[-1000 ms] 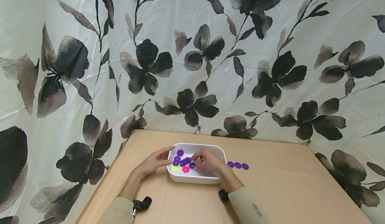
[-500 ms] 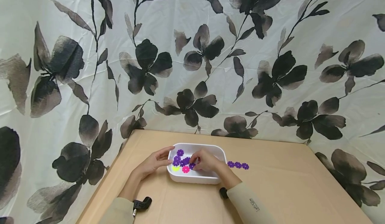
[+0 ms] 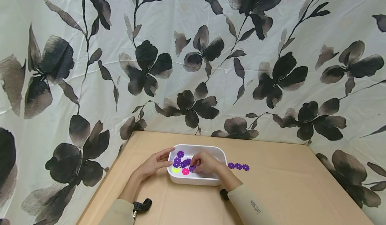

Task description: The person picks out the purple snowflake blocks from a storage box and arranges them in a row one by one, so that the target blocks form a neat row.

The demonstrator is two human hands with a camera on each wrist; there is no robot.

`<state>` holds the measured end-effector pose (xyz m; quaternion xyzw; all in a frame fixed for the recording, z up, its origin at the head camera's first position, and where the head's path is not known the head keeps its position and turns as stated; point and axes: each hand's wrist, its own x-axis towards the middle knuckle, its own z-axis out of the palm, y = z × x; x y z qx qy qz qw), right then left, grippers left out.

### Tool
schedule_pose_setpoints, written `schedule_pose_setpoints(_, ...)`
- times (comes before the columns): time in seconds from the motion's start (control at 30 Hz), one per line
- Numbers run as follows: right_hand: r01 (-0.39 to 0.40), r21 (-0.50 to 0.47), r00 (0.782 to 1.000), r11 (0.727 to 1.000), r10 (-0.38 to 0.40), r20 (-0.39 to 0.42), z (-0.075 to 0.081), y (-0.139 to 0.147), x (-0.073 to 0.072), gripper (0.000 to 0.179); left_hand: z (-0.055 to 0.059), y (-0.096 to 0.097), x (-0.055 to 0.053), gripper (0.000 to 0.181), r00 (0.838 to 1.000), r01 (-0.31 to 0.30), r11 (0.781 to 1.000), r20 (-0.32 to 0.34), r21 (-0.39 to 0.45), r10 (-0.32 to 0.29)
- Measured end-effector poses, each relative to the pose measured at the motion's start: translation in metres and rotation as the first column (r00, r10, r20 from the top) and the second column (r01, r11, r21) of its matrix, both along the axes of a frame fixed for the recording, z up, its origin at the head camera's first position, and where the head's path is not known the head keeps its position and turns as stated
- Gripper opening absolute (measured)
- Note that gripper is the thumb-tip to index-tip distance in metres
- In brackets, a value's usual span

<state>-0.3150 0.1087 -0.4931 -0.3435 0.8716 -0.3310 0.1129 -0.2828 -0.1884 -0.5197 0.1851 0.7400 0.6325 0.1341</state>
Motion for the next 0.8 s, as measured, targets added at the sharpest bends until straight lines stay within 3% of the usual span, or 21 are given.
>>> schedule_pose_setpoints(0.5, 0.054, -0.078, 0.991, 0.995, -0.044, 0.124, -0.0023, 0.0007, 0.0023, 0.016, 0.0001, -0.0026, 0.0016, 0.070, 1.000, 0.009, 1.000, 0.002, 0.005, -0.009)
schedule_pose_setpoints(0.8, 0.076, -0.109, 0.991, 0.991, -0.063, 0.117, 0.0009, -0.0012, 0.0073, 0.011, 0.0006, -0.0044, 0.0023, 0.070, 1.000, 0.016, 1.000, 0.005, 0.010, -0.016)
